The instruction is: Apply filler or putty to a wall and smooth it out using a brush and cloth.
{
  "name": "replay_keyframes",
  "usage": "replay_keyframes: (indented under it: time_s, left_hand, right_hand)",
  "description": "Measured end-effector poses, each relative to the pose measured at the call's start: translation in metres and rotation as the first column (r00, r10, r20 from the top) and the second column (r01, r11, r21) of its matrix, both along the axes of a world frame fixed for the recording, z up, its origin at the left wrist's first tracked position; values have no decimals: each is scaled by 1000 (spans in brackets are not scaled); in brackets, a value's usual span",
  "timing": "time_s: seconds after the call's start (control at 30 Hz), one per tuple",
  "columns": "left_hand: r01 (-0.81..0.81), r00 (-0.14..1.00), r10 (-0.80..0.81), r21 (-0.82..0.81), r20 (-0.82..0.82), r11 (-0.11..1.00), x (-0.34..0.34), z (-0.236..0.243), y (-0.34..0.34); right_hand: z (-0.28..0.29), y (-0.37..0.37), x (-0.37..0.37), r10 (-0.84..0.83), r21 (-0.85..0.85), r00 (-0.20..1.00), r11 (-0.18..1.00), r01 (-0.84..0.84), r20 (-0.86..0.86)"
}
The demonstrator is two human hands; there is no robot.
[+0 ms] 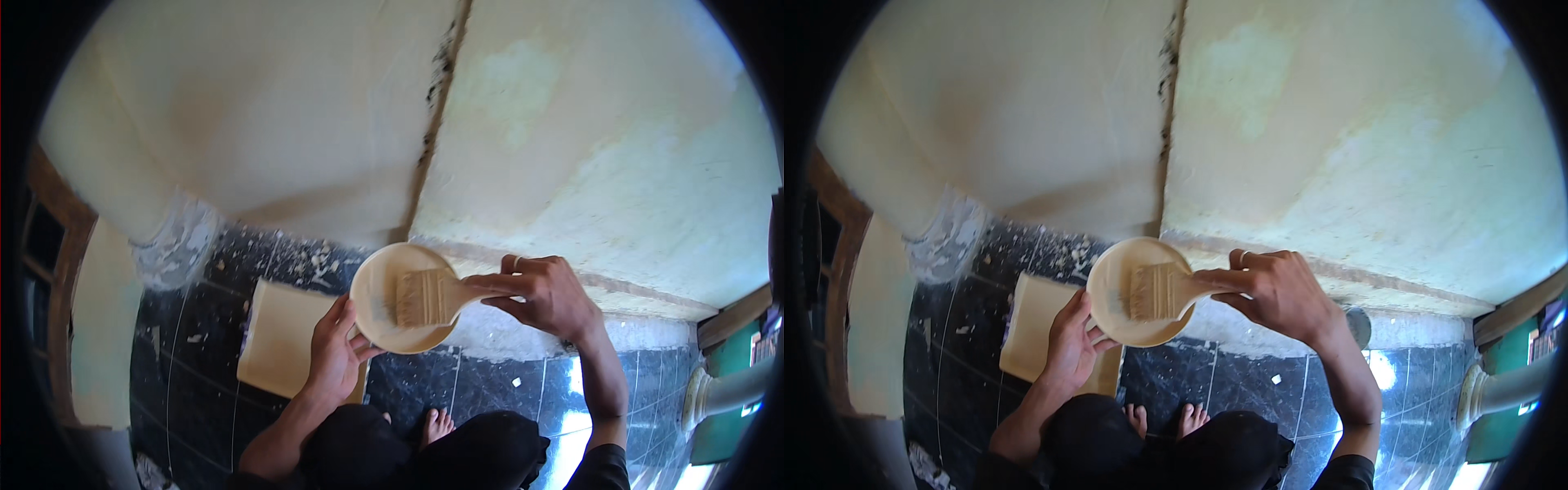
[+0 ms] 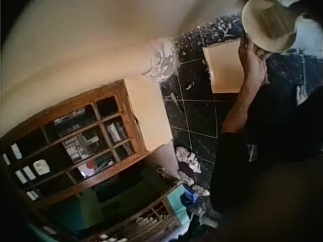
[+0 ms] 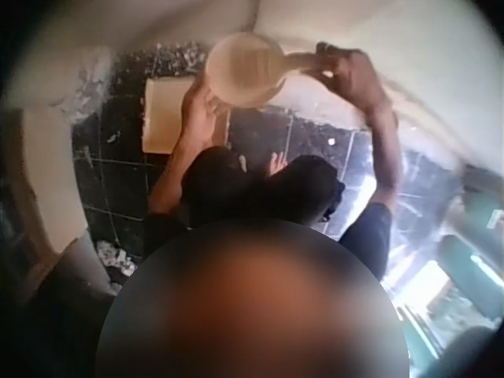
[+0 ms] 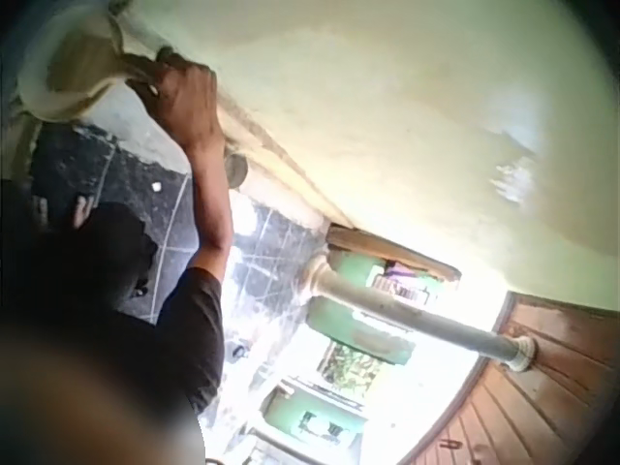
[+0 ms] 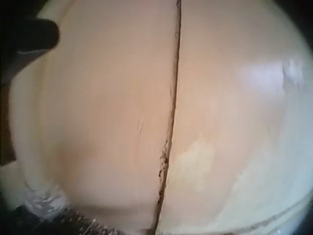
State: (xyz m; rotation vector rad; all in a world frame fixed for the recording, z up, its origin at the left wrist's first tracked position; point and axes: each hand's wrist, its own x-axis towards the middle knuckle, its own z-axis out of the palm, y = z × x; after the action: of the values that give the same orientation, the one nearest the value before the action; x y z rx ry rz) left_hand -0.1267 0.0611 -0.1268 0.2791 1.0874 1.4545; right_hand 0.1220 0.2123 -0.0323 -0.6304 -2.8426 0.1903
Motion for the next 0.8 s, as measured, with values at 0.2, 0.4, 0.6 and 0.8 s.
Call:
replay_keyframes:
  time_s: [0.2,0.4,0.6,0.8]
  left_hand:
    - [18,1000,-18,6,6,1000,-5,1,-3]
    - [19,999,-19,3,-40,1000,-5,-2,-4]
    - [-27,1000,27,12,-8,1000,-9,3,-10]
    - [-18,1000,18,26,-9,999,-9,0,-10]
  right_hand:
    - [16,-1,20,-223,-44,890,974,224,-399]
    - [42,24,4,-237,562,814,620,547,-530]
    - [29,57,3,-272,636,822,529,562,-500]
    - [31,40,35,-438,490,790,622,611,-430]
